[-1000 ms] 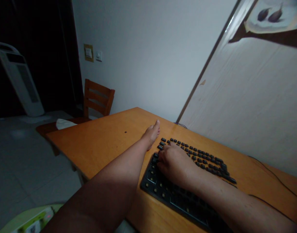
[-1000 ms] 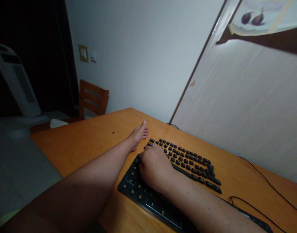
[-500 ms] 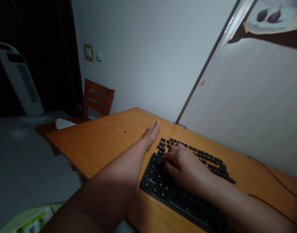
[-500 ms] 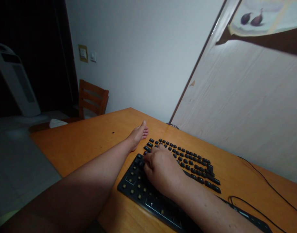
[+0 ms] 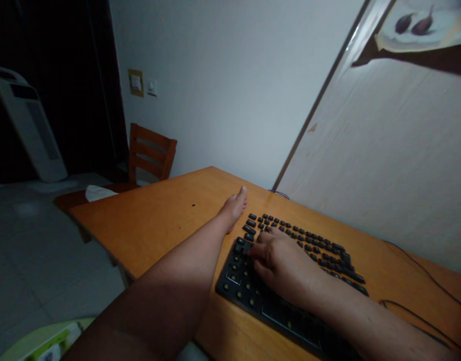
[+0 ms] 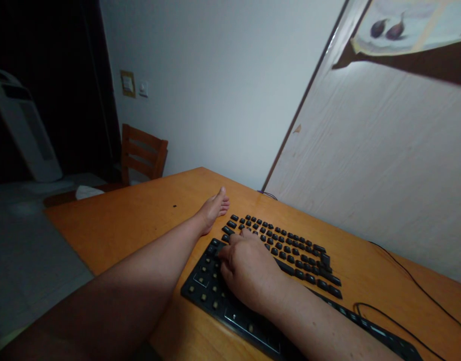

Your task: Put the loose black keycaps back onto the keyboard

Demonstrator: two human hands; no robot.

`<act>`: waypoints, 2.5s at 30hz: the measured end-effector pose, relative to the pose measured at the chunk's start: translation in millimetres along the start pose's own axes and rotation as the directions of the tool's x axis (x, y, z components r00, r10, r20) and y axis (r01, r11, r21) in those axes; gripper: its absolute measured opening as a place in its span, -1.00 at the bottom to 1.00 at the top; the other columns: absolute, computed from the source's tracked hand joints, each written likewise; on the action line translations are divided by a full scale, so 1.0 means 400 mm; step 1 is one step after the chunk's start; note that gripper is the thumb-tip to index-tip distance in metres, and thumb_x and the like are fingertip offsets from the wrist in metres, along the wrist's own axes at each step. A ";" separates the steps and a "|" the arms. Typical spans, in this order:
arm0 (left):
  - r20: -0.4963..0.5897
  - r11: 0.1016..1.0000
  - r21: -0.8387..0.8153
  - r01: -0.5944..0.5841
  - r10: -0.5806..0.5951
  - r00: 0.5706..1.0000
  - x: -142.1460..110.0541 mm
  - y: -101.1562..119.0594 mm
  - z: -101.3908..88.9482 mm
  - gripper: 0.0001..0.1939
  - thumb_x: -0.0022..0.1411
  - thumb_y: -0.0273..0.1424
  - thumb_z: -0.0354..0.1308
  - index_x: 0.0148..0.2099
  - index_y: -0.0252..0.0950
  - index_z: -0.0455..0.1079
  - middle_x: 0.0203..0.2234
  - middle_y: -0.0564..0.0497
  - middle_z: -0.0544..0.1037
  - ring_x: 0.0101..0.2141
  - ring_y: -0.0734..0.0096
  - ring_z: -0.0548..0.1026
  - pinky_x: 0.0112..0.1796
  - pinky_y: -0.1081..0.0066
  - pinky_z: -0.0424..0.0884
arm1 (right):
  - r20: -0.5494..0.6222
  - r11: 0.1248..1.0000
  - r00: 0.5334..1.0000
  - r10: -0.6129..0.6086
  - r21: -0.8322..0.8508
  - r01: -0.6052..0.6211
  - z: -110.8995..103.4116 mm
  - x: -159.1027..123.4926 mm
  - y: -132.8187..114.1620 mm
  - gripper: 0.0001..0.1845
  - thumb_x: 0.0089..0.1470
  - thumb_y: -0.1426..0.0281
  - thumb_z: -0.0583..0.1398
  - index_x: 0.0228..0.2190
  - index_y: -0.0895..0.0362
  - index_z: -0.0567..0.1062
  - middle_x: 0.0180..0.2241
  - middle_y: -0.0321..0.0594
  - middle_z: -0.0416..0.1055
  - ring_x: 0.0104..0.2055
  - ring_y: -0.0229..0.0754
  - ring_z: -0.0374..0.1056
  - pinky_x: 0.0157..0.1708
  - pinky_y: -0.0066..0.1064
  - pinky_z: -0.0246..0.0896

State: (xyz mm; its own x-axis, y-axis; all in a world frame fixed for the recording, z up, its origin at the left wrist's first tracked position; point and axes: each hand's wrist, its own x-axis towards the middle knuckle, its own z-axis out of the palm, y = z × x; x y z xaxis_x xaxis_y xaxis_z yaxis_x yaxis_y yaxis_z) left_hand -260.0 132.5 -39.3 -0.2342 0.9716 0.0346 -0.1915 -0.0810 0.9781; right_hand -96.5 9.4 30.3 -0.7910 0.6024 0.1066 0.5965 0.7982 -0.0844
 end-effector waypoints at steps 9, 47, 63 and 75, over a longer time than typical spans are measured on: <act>0.002 1.000 -0.003 0.003 -0.003 1.000 -0.011 0.006 0.000 -0.29 0.14 0.23 -0.11 -0.14 -0.34 0.36 -0.16 -0.23 0.48 -0.14 0.21 0.45 -0.12 0.30 0.37 | -0.145 0.954 0.943 0.300 0.020 -0.300 -0.022 0.093 0.201 -0.76 0.07 0.42 0.15 -0.29 0.08 0.62 -0.31 -0.16 0.51 -0.23 -0.13 0.36 -0.27 -0.38 0.15; 0.009 1.000 0.006 -0.018 0.018 1.000 -0.014 0.005 -0.001 -0.27 0.16 0.22 -0.11 -0.07 -0.37 0.36 -0.09 -0.26 0.47 -0.10 0.21 0.45 -0.09 0.30 0.36 | 0.093 0.899 0.957 0.275 0.328 -0.290 0.022 0.143 0.238 -0.84 0.01 0.29 0.23 -0.43 0.13 0.52 -0.54 -0.31 0.46 -0.54 -0.32 0.29 -0.54 -0.52 0.08; 0.002 1.000 0.012 -0.009 0.009 1.000 -0.020 0.013 0.001 -0.29 0.15 0.23 -0.11 -0.14 -0.35 0.35 -0.17 -0.22 0.47 -0.16 0.24 0.45 -0.14 0.32 0.36 | -0.041 0.962 0.985 0.170 0.224 -0.157 0.035 0.016 0.074 -0.93 -0.06 0.38 0.27 -0.42 0.08 0.51 -0.41 -0.27 0.42 -0.28 -0.15 0.26 -0.29 -0.36 0.10; 0.006 1.000 0.020 -0.007 0.007 1.000 -0.010 0.009 -0.001 -0.28 0.15 0.22 -0.11 -0.09 -0.37 0.37 -0.15 -0.23 0.48 -0.14 0.23 0.45 -0.12 0.32 0.37 | 0.023 0.953 0.973 0.229 0.199 -0.229 0.029 0.031 0.049 -0.94 -0.09 0.40 0.26 -0.51 0.11 0.45 -0.48 -0.26 0.38 -0.38 -0.19 0.25 -0.42 -0.41 0.05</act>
State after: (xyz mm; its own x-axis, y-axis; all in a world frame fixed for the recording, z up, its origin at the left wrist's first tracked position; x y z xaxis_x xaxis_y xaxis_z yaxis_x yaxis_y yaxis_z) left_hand -260.0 128.2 -36.1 -0.2297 0.9723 0.0426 -0.1706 -0.0833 0.9818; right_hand -96.3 32.4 18.4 -0.6360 0.7692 0.0618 0.7226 0.6217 -0.3024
